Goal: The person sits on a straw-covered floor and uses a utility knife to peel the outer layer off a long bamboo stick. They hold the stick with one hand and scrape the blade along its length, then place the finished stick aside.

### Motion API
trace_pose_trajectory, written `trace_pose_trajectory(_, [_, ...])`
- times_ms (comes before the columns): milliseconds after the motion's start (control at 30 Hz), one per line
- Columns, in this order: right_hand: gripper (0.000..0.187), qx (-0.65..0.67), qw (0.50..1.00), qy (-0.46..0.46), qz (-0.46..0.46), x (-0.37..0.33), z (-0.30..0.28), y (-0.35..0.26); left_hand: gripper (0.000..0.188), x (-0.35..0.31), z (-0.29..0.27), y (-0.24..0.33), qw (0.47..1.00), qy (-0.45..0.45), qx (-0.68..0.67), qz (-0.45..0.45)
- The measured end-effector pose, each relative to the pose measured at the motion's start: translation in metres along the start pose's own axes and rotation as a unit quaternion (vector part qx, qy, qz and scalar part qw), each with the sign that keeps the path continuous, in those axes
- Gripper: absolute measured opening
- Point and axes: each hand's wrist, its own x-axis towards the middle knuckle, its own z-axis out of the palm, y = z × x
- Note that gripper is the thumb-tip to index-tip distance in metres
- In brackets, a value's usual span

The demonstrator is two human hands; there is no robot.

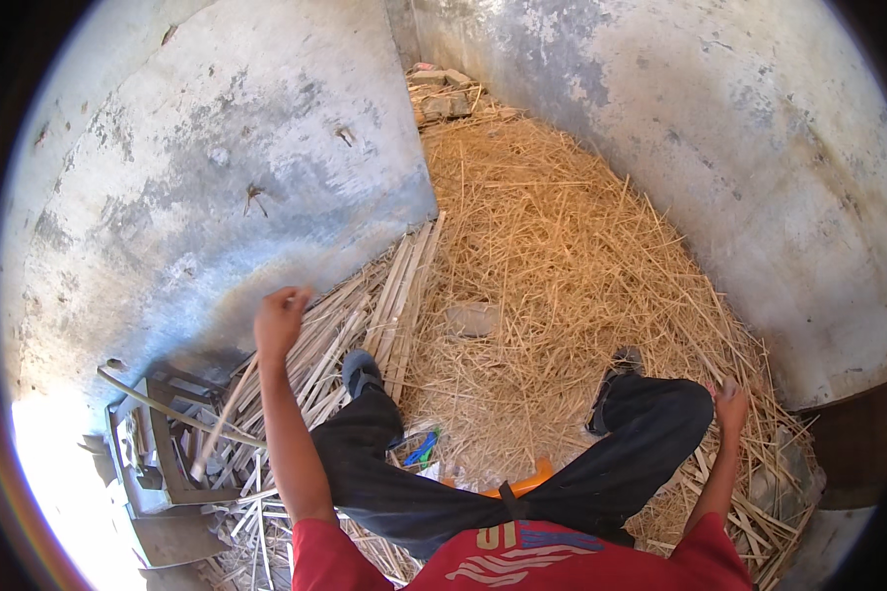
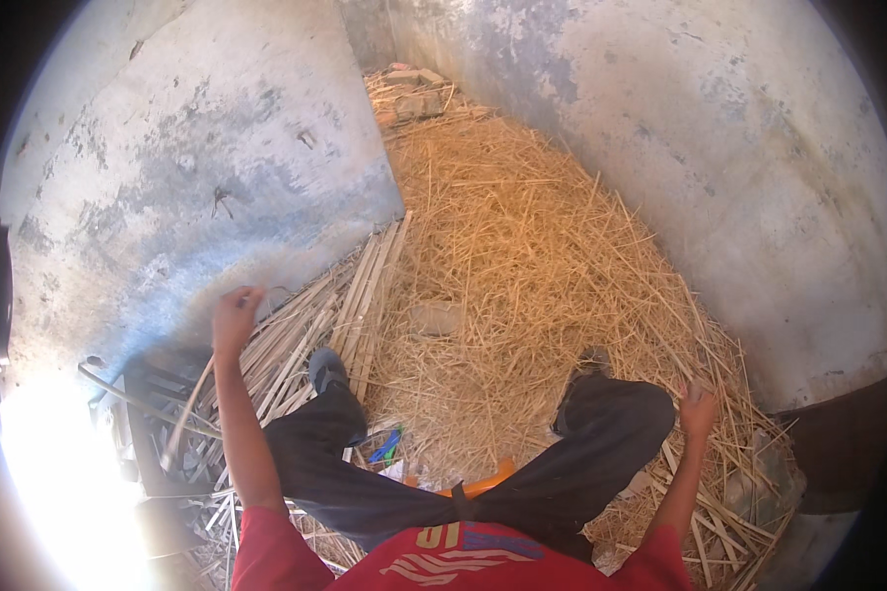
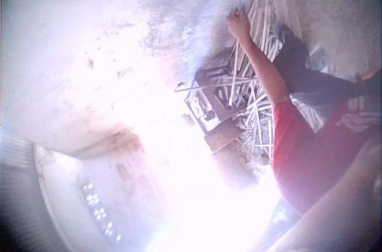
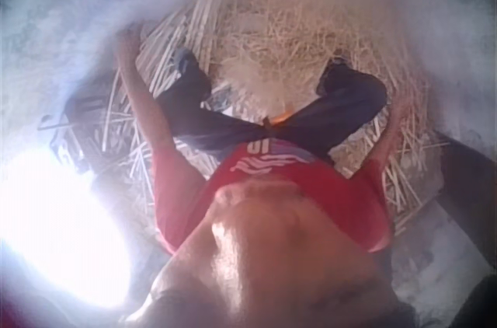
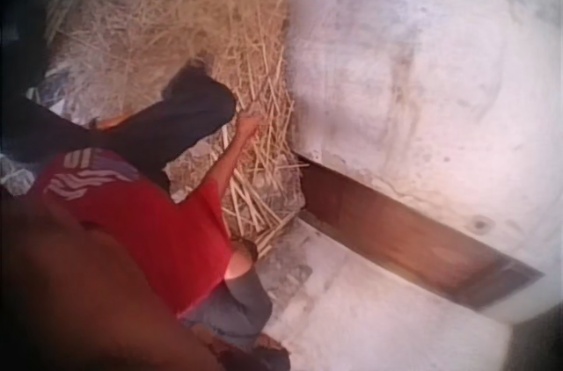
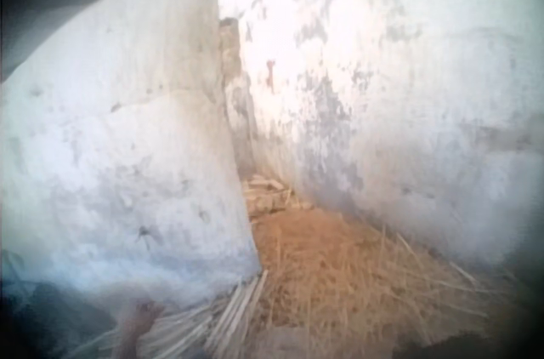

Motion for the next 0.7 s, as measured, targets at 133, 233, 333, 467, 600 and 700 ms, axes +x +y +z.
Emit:
trace_pose_trajectory(133, [0.045, -0.024, 0.985, -0.018, 0.170, -0.010, 0.110, 0.157, 0.033, 0.005, 0.001, -0.004, 0.985, 0.073, -0.136, -0.071])
trace_pose_trajectory(233, [0.055, -0.078, 0.961, -0.145, 0.223, -0.055, 0.142, 0.161, 0.033, -0.015, -0.003, -0.012, 0.981, 0.026, -0.162, -0.104])
trace_pose_trajectory(333, [0.055, -0.114, 0.962, -0.082, 0.235, -0.106, 0.170, 0.175, 0.032, -0.026, 0.010, -0.016, 0.985, 0.035, -0.147, -0.088])
trace_pose_trajectory(467, [0.048, -0.088, 0.980, -0.103, 0.143, -0.115, 0.210, 0.203, 0.029, -0.029, 0.008, -0.005, 0.992, 0.032, -0.098, -0.066])
trace_pose_trajectory(600, [0.045, -0.020, 0.979, -0.197, 0.057, -0.095, 0.292, 0.202, 0.030, -0.029, 0.031, -0.020, 0.995, 0.022, -0.094, -0.015])
trace_pose_trajectory(700, [0.045, 0.002, 0.999, -0.051, 0.011, -0.072, 0.332, 0.264, 0.036, -0.026, 0.102, -0.010, 0.990, -0.120, -0.062, 0.029])
